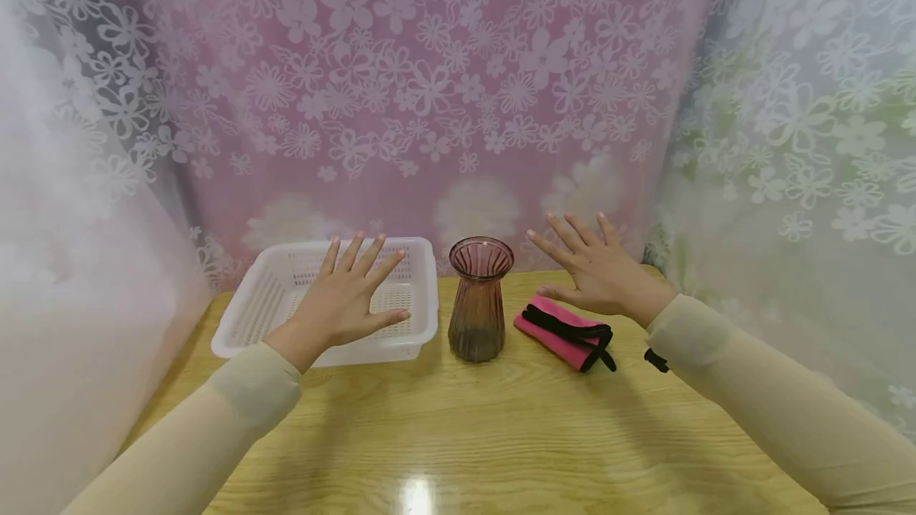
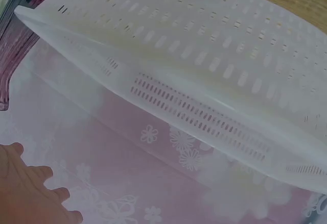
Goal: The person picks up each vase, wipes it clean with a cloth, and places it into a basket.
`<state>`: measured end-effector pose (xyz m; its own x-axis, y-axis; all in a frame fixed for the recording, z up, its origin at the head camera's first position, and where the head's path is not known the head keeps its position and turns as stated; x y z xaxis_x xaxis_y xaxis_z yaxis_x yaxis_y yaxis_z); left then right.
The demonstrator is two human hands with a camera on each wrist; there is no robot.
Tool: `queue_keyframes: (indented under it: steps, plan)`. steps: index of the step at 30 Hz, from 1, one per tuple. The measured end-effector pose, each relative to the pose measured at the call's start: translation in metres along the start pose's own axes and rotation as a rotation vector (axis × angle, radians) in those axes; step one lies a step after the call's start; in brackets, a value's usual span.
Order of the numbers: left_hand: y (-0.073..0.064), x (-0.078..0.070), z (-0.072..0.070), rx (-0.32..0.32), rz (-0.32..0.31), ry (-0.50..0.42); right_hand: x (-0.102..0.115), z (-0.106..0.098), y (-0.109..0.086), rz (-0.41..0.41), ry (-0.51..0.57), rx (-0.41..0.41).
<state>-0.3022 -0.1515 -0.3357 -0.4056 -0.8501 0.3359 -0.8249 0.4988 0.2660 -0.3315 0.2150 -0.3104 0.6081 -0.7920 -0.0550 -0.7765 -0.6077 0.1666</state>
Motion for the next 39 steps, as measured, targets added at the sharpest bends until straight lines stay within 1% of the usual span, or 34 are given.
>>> queue_keyframes:
  steps: [6, 15, 21, 27, 31, 39]
  plan:
    - [0.001, -0.001, 0.004, 0.023, -0.009, -0.002, -0.001, 0.003, -0.001, 0.002, 0.007, 0.004]
    - [0.004, -0.006, 0.009, 0.047, -0.013, -0.048, -0.005, 0.011, -0.003, -0.001, 0.016, 0.014]
    - [0.003, -0.009, 0.013, 0.041, -0.011, -0.065, -0.005, 0.016, -0.003, -0.002, 0.015, 0.013]
    - [0.003, -0.013, 0.013, 0.042, -0.013, -0.069, -0.003, 0.019, -0.004, 0.002, 0.000, 0.018]
    - [0.003, -0.014, 0.014, 0.051, -0.017, -0.070, -0.003, 0.021, -0.004, 0.006, 0.009, 0.028]
    - [0.005, -0.019, 0.019, 0.049, -0.019, -0.111, -0.003, 0.027, -0.006, 0.019, 0.054, 0.044]
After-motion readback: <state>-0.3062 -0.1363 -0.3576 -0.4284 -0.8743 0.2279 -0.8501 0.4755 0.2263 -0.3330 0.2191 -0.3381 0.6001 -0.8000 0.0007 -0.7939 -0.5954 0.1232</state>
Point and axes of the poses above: each hand's wrist, its own y-axis towards the middle knuckle, its own z-axis out of the palm, x = y × z, the point moved 4 cm from there along y, towards the middle knuckle, and after that the axes turned 12 degrees about y, right-handed, at the moved point
